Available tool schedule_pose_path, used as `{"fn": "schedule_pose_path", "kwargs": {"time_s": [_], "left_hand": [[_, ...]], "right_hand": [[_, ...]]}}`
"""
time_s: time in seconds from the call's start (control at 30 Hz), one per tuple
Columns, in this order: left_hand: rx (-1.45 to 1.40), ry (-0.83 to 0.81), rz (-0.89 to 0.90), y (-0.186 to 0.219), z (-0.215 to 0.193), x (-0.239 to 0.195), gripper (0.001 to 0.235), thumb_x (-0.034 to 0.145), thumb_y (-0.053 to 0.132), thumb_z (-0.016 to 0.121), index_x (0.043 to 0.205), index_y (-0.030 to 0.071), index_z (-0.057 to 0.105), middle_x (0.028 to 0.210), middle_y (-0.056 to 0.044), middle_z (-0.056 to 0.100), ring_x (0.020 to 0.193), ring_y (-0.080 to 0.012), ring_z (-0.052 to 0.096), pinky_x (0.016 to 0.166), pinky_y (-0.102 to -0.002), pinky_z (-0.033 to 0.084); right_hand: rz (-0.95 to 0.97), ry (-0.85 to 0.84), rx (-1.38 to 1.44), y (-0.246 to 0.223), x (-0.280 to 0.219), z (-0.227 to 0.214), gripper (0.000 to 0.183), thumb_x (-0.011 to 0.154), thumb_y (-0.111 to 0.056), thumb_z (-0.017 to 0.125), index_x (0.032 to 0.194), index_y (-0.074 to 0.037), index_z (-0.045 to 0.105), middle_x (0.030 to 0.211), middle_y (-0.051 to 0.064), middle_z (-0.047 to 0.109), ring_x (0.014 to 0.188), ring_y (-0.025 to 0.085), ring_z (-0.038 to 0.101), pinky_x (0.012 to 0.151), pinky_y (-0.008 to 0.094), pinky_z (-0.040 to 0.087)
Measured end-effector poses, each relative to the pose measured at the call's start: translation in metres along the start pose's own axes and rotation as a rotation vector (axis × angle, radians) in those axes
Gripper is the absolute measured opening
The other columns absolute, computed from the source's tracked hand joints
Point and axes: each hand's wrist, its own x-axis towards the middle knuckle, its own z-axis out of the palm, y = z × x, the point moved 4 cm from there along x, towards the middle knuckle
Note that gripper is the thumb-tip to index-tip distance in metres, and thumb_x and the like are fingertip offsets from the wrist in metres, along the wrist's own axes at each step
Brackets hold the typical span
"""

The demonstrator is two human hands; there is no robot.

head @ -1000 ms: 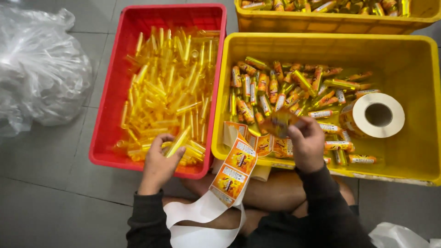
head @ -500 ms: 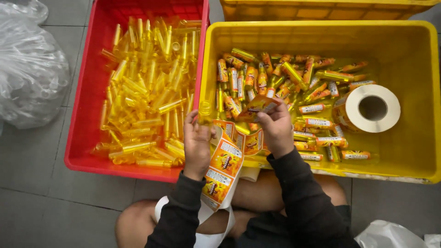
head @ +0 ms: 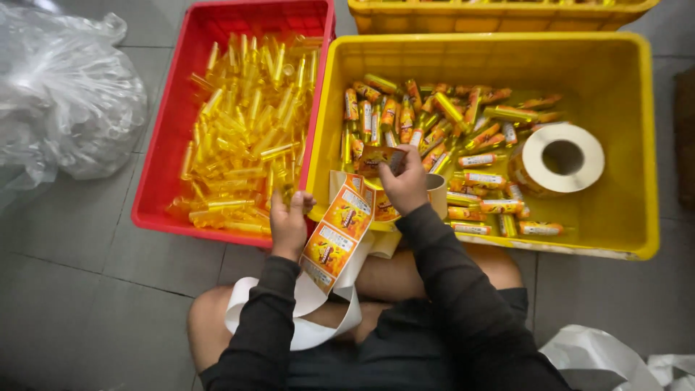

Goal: The person sits on the floor and labels small yellow plastic bottles by hand. They tear individual labels from a roll, wrap them around each bottle, and place the labeled bottles into a yellow bin. The process is repeated for multiple bottles.

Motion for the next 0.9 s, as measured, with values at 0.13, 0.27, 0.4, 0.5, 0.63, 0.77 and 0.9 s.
{"fn": "schedule_pose_path", "kwargs": {"time_s": [0.13, 0.27, 0.4, 0.5, 0.63, 0.77, 0.9], "left_hand": [[-0.145, 0.043, -0.097, -0.033, -0.014, 0.006, 0.027, 0.109, 0.016, 0.046, 0.134, 0.007, 0.046, 0.089, -0.008, 0.068, 0.083, -0.0196, 0.072, 0.083, -0.032, 0.060], [-0.199, 0.038, -0.231, -0.057, -0.017, 0.019, 0.049, 0.108, 0.019, 0.051, 0.148, 0.000, 0.031, 0.090, -0.011, 0.070, 0.084, -0.0213, 0.073, 0.084, -0.033, 0.061], [-0.185, 0.037, -0.225, -0.017, -0.015, 0.003, 0.032, 0.106, 0.021, 0.052, 0.132, 0.004, 0.047, 0.089, -0.011, 0.070, 0.084, -0.0205, 0.073, 0.083, -0.029, 0.061], [-0.075, 0.032, -0.183, -0.015, -0.019, -0.009, 0.027, 0.103, 0.023, 0.060, 0.121, 0.003, 0.053, 0.093, -0.016, 0.072, 0.089, -0.0263, 0.075, 0.086, -0.037, 0.062], [0.028, 0.016, -0.195, -0.002, -0.014, -0.007, 0.028, 0.103, 0.028, 0.059, 0.115, 0.003, 0.054, 0.095, -0.016, 0.073, 0.090, -0.0253, 0.076, 0.087, -0.036, 0.063], [-0.036, 0.045, -0.195, -0.007, -0.018, -0.007, 0.026, 0.105, 0.023, 0.057, 0.117, 0.001, 0.053, 0.096, -0.020, 0.072, 0.092, -0.0286, 0.075, 0.089, -0.038, 0.061], [-0.042, 0.028, -0.213, -0.011, -0.020, -0.012, 0.028, 0.106, 0.025, 0.057, 0.113, -0.001, 0.050, 0.096, -0.021, 0.072, 0.093, -0.0314, 0.075, 0.092, -0.041, 0.061]], "right_hand": [[0.135, 0.095, -0.311, 0.009, 0.003, 0.005, 0.035, 0.083, -0.020, 0.076, 0.114, -0.018, 0.060, 0.086, 0.009, 0.070, 0.079, 0.027, 0.071, 0.069, 0.040, 0.056], [0.195, 0.165, -0.474, 0.021, 0.005, 0.005, 0.039, 0.079, -0.030, 0.075, 0.114, -0.022, 0.061, 0.088, 0.012, 0.071, 0.087, 0.037, 0.072, 0.079, 0.049, 0.056], [0.149, 0.215, -0.552, 0.025, 0.011, -0.004, 0.038, 0.079, -0.033, 0.072, 0.113, -0.020, 0.060, 0.090, 0.015, 0.071, 0.092, 0.043, 0.070, 0.083, 0.057, 0.051], [0.246, 0.191, -0.759, 0.026, 0.005, -0.017, 0.036, 0.082, -0.042, 0.065, 0.113, -0.027, 0.054, 0.095, 0.002, 0.068, 0.101, 0.036, 0.067, 0.094, 0.060, 0.041], [0.000, 0.079, -0.685, -0.028, -0.014, -0.035, 0.032, 0.080, -0.026, 0.065, 0.112, -0.022, 0.059, 0.093, 0.017, 0.068, 0.092, 0.046, 0.068, 0.087, 0.058, 0.052], [-0.035, 0.072, -0.643, -0.030, -0.033, -0.055, 0.026, 0.078, -0.025, 0.063, 0.104, -0.022, 0.059, 0.085, 0.011, 0.063, 0.086, 0.042, 0.068, 0.084, 0.053, 0.054], [-0.048, 0.111, -0.633, -0.038, -0.036, -0.062, 0.024, 0.076, -0.024, 0.065, 0.099, -0.019, 0.057, 0.084, 0.012, 0.059, 0.085, 0.041, 0.067, 0.082, 0.051, 0.053]]}}
